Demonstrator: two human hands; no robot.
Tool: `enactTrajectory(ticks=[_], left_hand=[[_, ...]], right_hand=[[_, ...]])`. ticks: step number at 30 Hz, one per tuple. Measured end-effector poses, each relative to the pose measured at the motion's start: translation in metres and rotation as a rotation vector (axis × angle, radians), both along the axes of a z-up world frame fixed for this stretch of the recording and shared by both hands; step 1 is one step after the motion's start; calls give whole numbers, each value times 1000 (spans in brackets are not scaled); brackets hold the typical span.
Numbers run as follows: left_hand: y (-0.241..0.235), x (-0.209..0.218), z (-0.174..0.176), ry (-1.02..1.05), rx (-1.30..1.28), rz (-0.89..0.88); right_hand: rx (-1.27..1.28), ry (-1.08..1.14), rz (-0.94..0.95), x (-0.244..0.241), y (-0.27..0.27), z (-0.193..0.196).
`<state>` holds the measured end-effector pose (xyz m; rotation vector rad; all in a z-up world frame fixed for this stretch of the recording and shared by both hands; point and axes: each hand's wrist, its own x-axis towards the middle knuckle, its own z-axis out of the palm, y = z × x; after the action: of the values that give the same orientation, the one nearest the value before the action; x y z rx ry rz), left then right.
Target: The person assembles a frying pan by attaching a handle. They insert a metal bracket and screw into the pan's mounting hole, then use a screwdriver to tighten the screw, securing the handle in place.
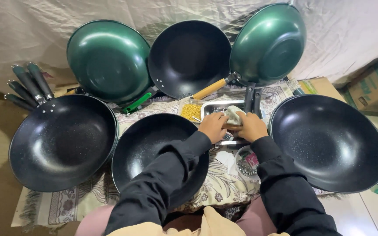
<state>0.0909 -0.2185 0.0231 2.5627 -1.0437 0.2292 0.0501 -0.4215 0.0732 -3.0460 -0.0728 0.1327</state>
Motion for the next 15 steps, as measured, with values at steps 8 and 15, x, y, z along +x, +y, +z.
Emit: enactTrajectory(ticks=[8,15], left_hand=[[-7,10,17,-84,-100,124],[2,9,39,-297,-299,244]], right_hand=[[342,-171,-53,4,-2,20],[522,-458,12,8,-1,19]])
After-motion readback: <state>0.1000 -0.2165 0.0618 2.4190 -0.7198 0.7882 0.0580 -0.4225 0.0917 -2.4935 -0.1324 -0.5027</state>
